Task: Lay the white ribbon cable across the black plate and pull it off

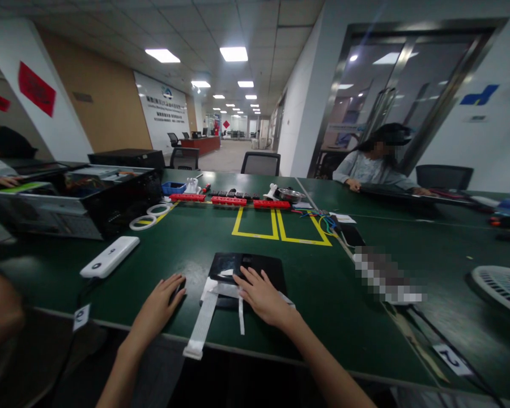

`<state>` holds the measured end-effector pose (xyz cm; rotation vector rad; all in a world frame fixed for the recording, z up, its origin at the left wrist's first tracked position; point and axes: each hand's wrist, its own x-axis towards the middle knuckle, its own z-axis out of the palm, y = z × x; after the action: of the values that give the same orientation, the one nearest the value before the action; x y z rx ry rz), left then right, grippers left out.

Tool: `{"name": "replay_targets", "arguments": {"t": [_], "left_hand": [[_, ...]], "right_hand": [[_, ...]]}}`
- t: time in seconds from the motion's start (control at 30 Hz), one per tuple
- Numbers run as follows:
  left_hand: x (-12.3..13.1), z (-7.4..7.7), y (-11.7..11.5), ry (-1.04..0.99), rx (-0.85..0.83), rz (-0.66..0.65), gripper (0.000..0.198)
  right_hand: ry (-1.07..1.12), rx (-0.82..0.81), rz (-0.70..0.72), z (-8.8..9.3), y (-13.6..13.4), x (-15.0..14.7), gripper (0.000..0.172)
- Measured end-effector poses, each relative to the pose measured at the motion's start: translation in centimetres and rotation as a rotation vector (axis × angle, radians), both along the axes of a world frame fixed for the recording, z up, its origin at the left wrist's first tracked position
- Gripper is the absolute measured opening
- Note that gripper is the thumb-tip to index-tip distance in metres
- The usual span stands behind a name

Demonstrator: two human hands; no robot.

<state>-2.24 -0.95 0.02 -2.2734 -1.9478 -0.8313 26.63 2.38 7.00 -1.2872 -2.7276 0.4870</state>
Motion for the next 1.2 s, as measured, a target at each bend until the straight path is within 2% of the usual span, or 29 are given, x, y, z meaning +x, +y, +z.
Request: {"name": "replay_targets", "arguments": {"t": [0.13,0.27,0.47,0.6,0.73,0.97,1.07,1.2], "left_hand": [[0.0,0.1,-0.1,-0.020,0.012,-0.013,0.035],[0.0,0.0,-0.1,-0.003,-0.001,-0.008,0.036],[0.1,-0.1,-0.2,0.032,-0.009,0.000,0.038],[0.2,-0.1,-0.2,0.039,-0.001,0.008,0.036],[0.3,-0.1,-0.3,0.042,-0.001,0.008,0.036],[0.3,0.1,-0.5,0.041,-0.012,0.009,0.037],[0.4,0.2,-0.6,0.036,-0.011,0.010,0.037],[0.4,0.3,-0.6,0.025,-0.008,0.016,0.037]], "right_hand": [[0.078,-0.071,-0.053,-0.2,0.1,3.8,0.055],[0.108,-0.090,-0.174,-0.7,0.1,8.4,0.059],[0.126,-0.060,-0.362,-0.8,-0.1,15.6,0.062],[0.131,-0.010,-0.428,-0.7,-0.5,18.9,0.057],[0.131,0.012,-0.448,-0.7,-0.9,20.2,0.057],[0.163,0.036,-0.499,-0.8,-1.2,20.7,0.057],[0.215,0.121,-0.535,-1.4,-1.2,20.8,0.053],[0.266,0.334,-0.707,-2.1,-1.6,21.6,0.047]]}}
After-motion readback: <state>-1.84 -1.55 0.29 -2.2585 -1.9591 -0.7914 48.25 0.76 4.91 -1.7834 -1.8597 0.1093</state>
